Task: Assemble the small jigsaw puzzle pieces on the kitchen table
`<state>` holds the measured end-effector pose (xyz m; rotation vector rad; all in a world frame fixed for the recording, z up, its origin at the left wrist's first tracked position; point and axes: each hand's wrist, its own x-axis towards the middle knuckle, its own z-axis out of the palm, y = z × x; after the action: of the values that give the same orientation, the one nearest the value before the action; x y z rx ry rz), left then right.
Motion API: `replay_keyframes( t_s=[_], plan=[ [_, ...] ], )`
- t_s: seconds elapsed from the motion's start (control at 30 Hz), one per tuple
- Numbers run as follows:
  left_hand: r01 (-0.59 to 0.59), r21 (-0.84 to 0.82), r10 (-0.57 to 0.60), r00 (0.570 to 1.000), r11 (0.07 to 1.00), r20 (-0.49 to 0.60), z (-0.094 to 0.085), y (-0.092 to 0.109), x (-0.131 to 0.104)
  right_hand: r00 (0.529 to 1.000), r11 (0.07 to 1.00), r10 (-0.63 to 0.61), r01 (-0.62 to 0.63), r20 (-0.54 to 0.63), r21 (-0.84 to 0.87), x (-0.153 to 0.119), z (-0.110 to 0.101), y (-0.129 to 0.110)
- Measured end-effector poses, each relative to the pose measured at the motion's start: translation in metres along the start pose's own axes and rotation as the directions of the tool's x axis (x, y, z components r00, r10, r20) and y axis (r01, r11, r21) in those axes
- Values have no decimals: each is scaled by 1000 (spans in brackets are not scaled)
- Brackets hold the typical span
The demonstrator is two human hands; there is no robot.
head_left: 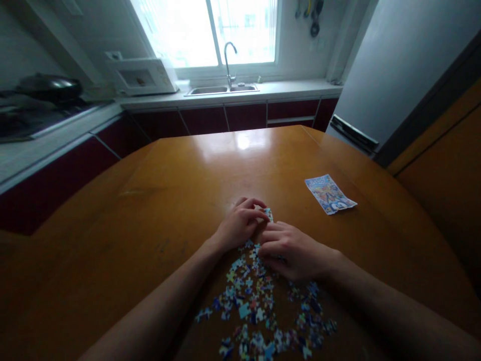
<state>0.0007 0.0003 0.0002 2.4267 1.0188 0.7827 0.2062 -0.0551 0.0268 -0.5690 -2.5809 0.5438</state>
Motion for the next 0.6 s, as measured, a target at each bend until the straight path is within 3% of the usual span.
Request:
replay_keyframes(
  t_s=[0.17, 0.37, 0.5, 0.6],
  plan=[
    [2, -10, -2, 1000, 1000, -10, 0, 0, -1, 994, 994, 52, -43, 93, -97, -1, -1, -7],
    [-10, -10, 10, 1000, 1000, -9, 1, -2, -1, 990, 995, 97, -93, 102, -38, -1, -2, -9],
    [-11, -11, 11, 1000, 1000, -1, 0, -2, 0, 992, 978, 115, -123, 59, 168, -1, 2, -9],
    [-14, -10, 14, 1000, 1000, 1, 0, 0, 1, 962, 880, 260, -203, -78, 430, -1, 7, -1]
  ],
)
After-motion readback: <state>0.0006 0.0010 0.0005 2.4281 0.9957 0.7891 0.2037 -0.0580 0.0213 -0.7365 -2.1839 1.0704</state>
